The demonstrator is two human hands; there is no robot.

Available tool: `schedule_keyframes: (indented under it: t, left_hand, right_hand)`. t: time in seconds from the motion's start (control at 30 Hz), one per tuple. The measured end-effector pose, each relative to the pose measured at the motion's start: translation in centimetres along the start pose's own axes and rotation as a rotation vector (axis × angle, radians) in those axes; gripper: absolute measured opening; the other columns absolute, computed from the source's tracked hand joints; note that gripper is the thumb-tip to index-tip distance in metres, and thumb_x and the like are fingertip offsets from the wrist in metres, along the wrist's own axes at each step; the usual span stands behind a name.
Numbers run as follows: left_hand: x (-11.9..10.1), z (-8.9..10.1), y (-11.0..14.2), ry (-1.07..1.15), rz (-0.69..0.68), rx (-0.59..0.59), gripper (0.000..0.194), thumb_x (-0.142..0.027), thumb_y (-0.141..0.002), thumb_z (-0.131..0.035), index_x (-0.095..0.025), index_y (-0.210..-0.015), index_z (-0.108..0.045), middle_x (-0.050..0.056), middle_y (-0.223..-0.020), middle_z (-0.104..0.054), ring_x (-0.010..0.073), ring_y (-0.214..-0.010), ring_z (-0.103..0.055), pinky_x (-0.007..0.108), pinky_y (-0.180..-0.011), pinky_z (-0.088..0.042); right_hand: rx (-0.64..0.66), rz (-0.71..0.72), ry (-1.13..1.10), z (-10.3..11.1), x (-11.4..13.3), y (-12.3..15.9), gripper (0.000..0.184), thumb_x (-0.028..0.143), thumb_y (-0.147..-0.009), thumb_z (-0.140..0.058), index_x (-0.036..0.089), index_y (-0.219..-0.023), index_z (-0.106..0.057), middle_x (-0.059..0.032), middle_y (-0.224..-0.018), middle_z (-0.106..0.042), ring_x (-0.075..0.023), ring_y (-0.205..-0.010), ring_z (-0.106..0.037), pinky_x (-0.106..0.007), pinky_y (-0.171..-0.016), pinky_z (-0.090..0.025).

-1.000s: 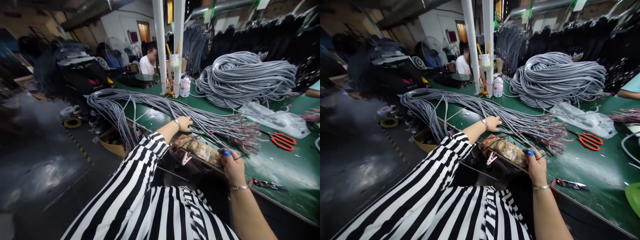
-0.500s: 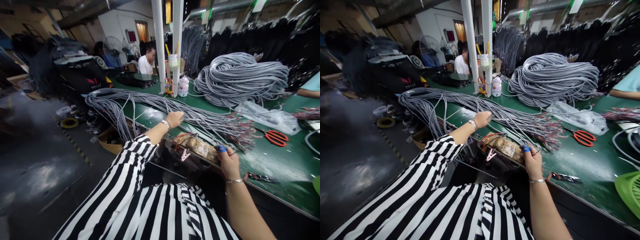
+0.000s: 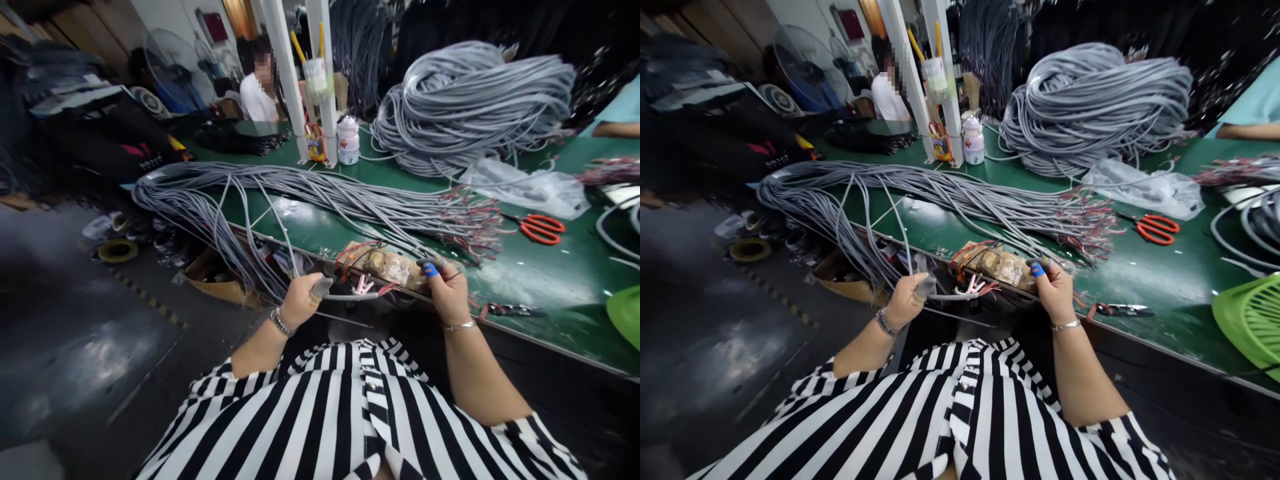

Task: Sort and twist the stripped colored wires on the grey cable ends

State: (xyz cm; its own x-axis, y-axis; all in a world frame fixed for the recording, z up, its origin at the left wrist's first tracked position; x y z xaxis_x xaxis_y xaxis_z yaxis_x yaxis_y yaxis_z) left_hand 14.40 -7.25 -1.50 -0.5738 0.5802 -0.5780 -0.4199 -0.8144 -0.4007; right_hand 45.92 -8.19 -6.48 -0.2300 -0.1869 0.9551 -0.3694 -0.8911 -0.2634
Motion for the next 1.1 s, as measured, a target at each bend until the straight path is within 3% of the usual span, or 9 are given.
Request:
schedule_keyframes:
  t: [0.17,0.3,0.4,0.53,0.63,0.7,0.9,1.0,1.1]
  left_hand:
    - [1.6,-1.2,5.2,-0.067,0.1,-0.021,0.051,-0.051,-0.095,-0.033,-0.019,-0.056,-0.039,-0.001,-0.051,-0.044,0.0106,-0.048,-0.042,0.023,-0.05,-0.032]
    - [3.3,-1.3,6.6,-0.109,0.096,0.005,0.051,-0.051,-0.095,-0.031,-0.019,-0.057,-0.044,0.001,-0.052,-0.049,0.0116,-0.048,-0.046,0.023,-0.051,-0.035]
    - [4.1,-1.1,6.8,-0.129,0.107,0.004,0.052,-0.052,-0.095,-0.03,-0.019,-0.058,-0.047,0.002,-0.053,-0.052,0.0122,-0.05,-0.049,0.023,-0.052,-0.037]
    - [3.7,-2.0,6.2,-0.065,0.091,0.122,0.053,-0.054,-0.095,-0.03,-0.018,-0.064,-0.053,0.002,-0.058,-0.058,0.0129,-0.054,-0.055,0.023,-0.055,-0.041]
    - [1.1,-4.3,5.8,0.01,-0.04,0.347,0.037,-0.052,-0.092,-0.045,-0.019,-0.084,-0.061,0.003,-0.075,-0.067,0.015,-0.068,-0.064,0.024,-0.064,-0.047]
    - [-0.4,-5.3,5.5,-0.032,-0.097,0.401,0.026,-0.044,-0.089,-0.054,-0.02,-0.094,-0.062,0.003,-0.083,-0.069,0.0166,-0.075,-0.066,0.026,-0.068,-0.049]
    - [-1.9,-4.7,4.4,-0.115,-0.121,0.104,0.018,-0.031,-0.093,-0.05,-0.017,-0.091,-0.061,0.006,-0.081,-0.068,0.018,-0.076,-0.066,0.028,-0.069,-0.051]
    - [-2.4,-4.8,4.7,-0.107,-0.228,0.1,0.019,-0.029,-0.092,-0.05,-0.015,-0.089,-0.062,0.007,-0.077,-0.066,0.0177,-0.071,-0.064,0.028,-0.065,-0.051]
    - [-2.7,-5.2,5.2,-0.096,-0.298,0.137,0.016,-0.024,-0.09,-0.049,-0.016,-0.088,-0.063,0.007,-0.076,-0.066,0.0166,-0.069,-0.063,0.028,-0.065,-0.05]
  right_hand:
    - [0.221,0.077,0.019,-2.8,2.4,3.5,0.042,0.053,-0.086,-0.052,0.018,-0.102,-0.069,-0.0047,-0.074,-0.064,-0.0149,-0.061,-0.056,-0.028,-0.058,-0.046]
    - [0.537,0.242,0.194,-6.6,5.1,7.3,0.046,0.045,-0.083,-0.062,0.018,-0.121,-0.061,-0.0029,-0.075,-0.063,-0.0124,-0.054,-0.05,-0.026,-0.054,-0.044]
    - [0.648,0.339,0.305,-8.5,5.8,8.9,0.028,0.03,-0.087,-0.059,0.02,-0.113,-0.064,-0.0054,-0.088,-0.067,-0.0147,-0.068,-0.059,-0.027,-0.064,-0.048]
    - [0.588,0.449,0.409,-9.1,5.7,9.6,0.013,0.02,-0.087,-0.053,0.019,-0.089,-0.065,-0.0063,-0.08,-0.067,-0.0171,-0.071,-0.062,-0.027,-0.066,-0.048]
    - [0.481,0.478,0.51,-8.8,5.5,9.6,0.009,0.021,-0.084,-0.055,0.019,-0.081,-0.063,-0.0058,-0.072,-0.063,-0.0174,-0.064,-0.059,-0.028,-0.06,-0.046]
    - [0.419,0.459,0.514,-8.4,5.4,9.6,0.009,0.022,-0.084,-0.056,0.019,-0.08,-0.063,-0.0058,-0.071,-0.063,-0.0179,-0.064,-0.059,-0.028,-0.06,-0.046]
    - [0.393,0.319,0.399,-7.3,5.2,9.0,0.011,0.023,-0.085,-0.056,0.02,-0.088,-0.066,-0.005,-0.078,-0.068,-0.0174,-0.068,-0.062,-0.028,-0.064,-0.049]
    - [0.457,0.266,0.393,-6.9,5.0,8.9,0.012,0.027,-0.085,-0.057,0.02,-0.086,-0.067,-0.004,-0.074,-0.067,-0.0162,-0.063,-0.06,-0.027,-0.06,-0.046]
    - [0.415,0.3,0.44,-6.0,5.5,8.7,0.017,0.032,-0.085,-0.058,0.019,-0.093,-0.067,-0.0038,-0.073,-0.063,-0.016,-0.062,-0.057,-0.027,-0.058,-0.044]
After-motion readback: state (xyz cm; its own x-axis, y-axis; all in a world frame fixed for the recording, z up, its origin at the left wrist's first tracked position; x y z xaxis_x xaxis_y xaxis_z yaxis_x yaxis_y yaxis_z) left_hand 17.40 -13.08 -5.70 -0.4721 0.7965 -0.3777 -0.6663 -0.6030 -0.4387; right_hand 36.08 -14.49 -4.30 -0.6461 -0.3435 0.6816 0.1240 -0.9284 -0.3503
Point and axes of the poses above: each hand's wrist, its own y-axis away from the middle knuckle, its own z-axis out of the back of the hand, x = y × z, the point moved 8 cm from there along -y, towards the middle knuckle
